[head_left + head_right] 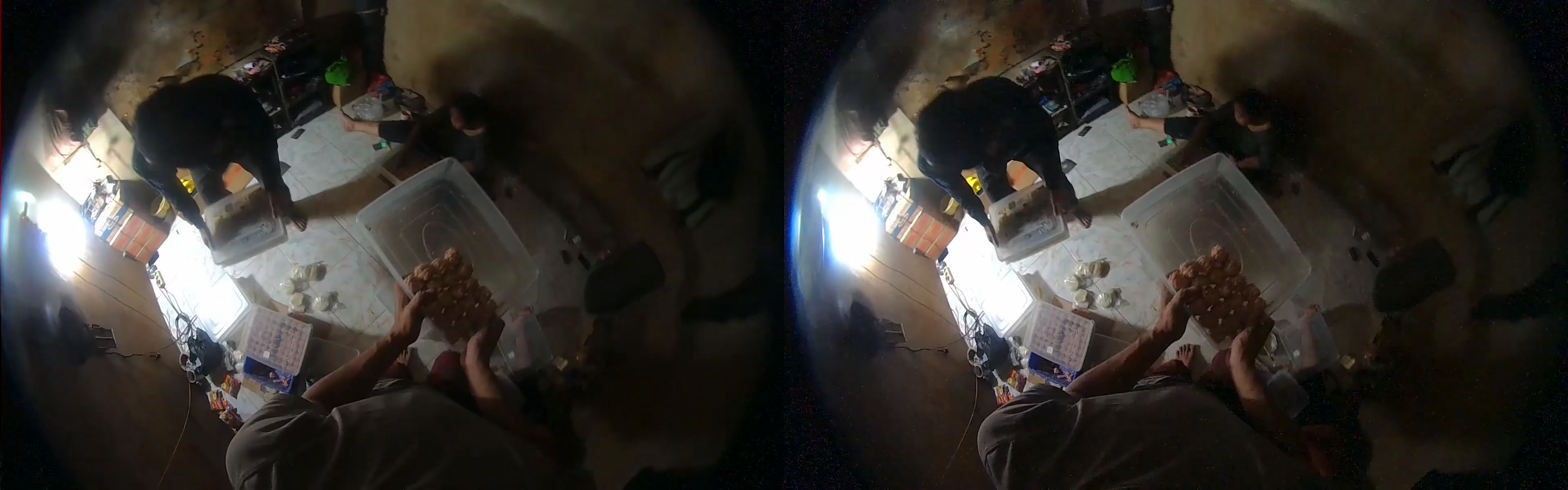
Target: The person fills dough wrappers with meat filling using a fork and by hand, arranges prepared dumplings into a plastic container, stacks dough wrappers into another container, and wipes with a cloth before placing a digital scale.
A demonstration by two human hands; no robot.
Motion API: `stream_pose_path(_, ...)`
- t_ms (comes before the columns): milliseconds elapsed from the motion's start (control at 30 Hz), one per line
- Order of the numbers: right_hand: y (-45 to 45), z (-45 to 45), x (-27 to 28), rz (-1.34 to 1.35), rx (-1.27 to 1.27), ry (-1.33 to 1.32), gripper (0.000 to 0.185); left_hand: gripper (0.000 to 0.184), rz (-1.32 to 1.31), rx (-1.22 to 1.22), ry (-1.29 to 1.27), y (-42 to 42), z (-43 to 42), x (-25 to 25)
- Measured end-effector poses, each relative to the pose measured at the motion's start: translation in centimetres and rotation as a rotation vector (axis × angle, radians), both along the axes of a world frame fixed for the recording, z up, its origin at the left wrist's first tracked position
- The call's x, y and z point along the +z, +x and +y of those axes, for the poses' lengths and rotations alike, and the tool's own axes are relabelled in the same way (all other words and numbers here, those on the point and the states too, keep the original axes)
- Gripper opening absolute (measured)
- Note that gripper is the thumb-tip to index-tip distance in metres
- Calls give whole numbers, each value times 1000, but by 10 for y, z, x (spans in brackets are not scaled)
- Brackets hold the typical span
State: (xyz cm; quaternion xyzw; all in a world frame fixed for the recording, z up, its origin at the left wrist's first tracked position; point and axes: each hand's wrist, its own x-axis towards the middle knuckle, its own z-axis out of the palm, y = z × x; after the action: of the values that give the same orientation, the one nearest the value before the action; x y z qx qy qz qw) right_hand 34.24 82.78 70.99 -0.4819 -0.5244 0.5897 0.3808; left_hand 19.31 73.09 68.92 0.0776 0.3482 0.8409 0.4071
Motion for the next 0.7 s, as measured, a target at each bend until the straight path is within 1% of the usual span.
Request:
stream_pose_path(33, -17, 16, 16, 53, 64, 68, 69, 29, 7, 22, 4, -21, 22, 26)
stream_pose_path(67, -34, 33, 32, 110, 130, 132, 72, 31, 111, 168, 45, -39, 40, 44)
stream_pose_path(100, -52, 54, 48, 38, 202, 125, 69, 32, 215, 316, 81, -58, 52, 55)
stream_pose_path(133, -72, 72, 69, 12, 253, -7, 67, 32, 218, 338, 79, -80, 62, 56)
stream_pose_path(167, -92, 90, 91, -21, 303, -138, 65, 32, 686, 545, -174, -104, 72, 49)
stream_pose_path(200, -106, 104, 110, -40, 419, -112, 64, 34, 468, 526, -122, -123, 84, 52)
stream_pose_path(233, -119, 115, 131, -87, 476, -121, 57, 35, 243, 529, -62, -141, 95, 64)
stream_pose_path(267, -133, 131, 150, -139, 521, -128, 51, 38, 143, 434, 134, -158, 98, 74)
stream_pose_path(300, -146, 148, 154, -137, 519, -122, 51, 39, 95, 483, 101, -174, 105, 77)
stream_pose_path(333, -161, 164, 156, -261, 430, 187, 49, 41, 47, 536, 65, -190, 112, 78)
stream_pose_path(367, -179, 178, 158, -379, 333, 490, 47, 41, 50, 540, 62, -205, 115, 79)
stream_pose_path(400, -200, 193, 161, -371, 339, 487, 47, 39, 32, 546, 71, -223, 119, 78)
stream_pose_path(433, -223, 207, 164, -268, 365, 611, 41, 37, 15, 551, 77, -242, 122, 72)
stream_pose_path(467, -219, 208, 145, -149, 367, 726, 36, 37, 44, 540, 67, -242, 114, 45)
stream_pose_path(500, -244, 208, 152, -103, 443, 816, 26, 37, 77, 499, 60, -262, 115, 31)
stream_pose_path(533, -277, 217, 150, -74, 563, 734, 19, 37, 107, 457, 55, -288, 122, 27)
stream_pose_path(567, -306, 218, 139, -92, 658, 754, 19, 39, 145, 413, 61, -304, 124, 15)
stream_pose_path(600, -357, 233, 142, -128, 761, 763, 19, 39, 148, 393, 50, -336, 137, 15)
stream_pose_path(667, -457, 266, 122, -196, 829, 1074, 21, 36, -24, 239, 41, -397, 156, 9)
stream_pose_path(700, -490, 266, 112, -159, 906, 1050, 23, 34, -53, 147, -43, -418, 150, -7)
